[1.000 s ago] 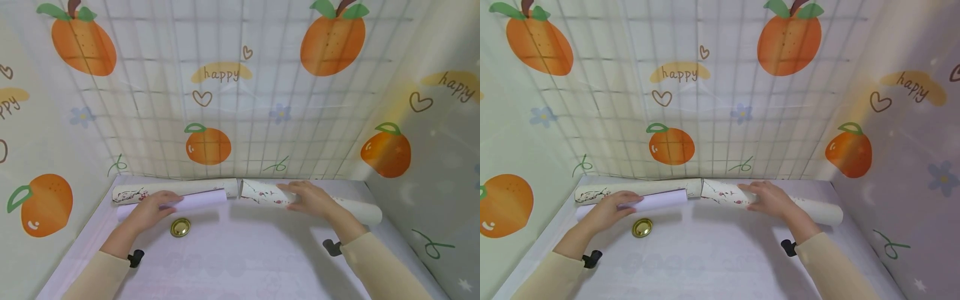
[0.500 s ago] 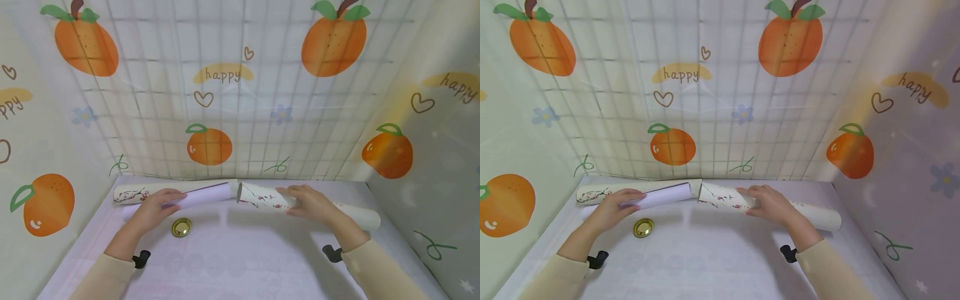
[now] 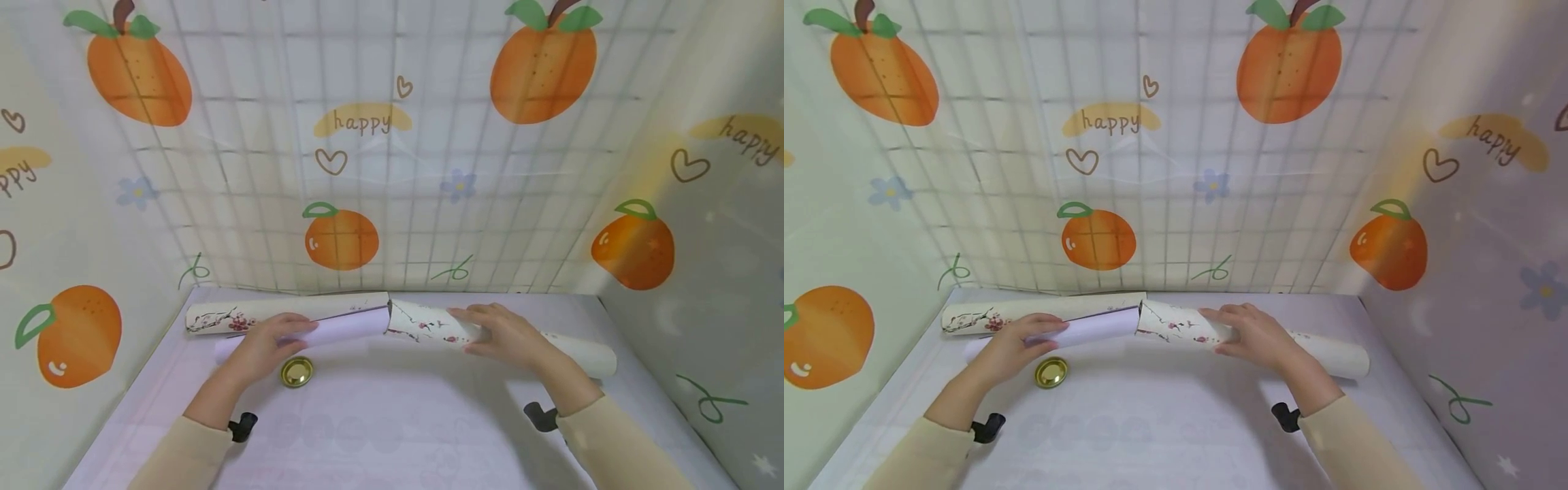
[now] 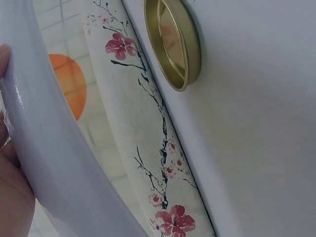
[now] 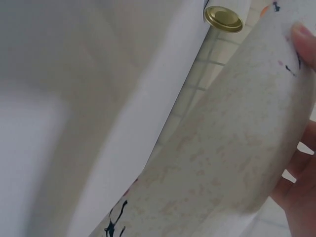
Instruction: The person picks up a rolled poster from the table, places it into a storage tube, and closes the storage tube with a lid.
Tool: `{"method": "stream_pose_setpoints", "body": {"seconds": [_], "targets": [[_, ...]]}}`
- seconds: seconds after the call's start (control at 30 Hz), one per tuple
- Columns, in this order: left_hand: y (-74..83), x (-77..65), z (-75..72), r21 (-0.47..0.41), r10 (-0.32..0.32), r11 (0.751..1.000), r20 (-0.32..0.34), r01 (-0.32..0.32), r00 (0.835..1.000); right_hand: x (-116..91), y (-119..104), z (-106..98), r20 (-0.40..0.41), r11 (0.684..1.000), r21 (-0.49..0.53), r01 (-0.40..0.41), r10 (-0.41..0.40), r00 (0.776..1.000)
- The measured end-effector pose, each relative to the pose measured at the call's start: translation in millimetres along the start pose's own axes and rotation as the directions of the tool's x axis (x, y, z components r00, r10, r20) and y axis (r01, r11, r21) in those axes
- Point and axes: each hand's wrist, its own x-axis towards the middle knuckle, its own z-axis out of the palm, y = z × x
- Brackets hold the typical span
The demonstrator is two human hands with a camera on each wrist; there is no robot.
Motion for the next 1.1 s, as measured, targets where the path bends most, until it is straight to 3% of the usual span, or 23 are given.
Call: {"method": "stream_pose_setpoints", "body": {"seconds": [0.5,0.97,1.1], "targets": [[0.4,6.0,4.0,0.014,0.010,1.000,0.052,-0.010,0.999,0.4,-4.7,2.6,0.031,1.000,0.009,0.011,-0.011,0.999],[11.8,12.5,8.0,0.042,0.018,0.999,0.099,-0.022,0.995,3.2,-11.7,6.3,0.025,0.999,-0.006,0.045,-0.044,0.999],[14.2,14.3,9.8,0.062,0.047,0.997,0.098,-0.053,0.994,3.0,-12.6,7.0,0.029,0.999,-0.011,0.039,-0.039,0.999]]}}
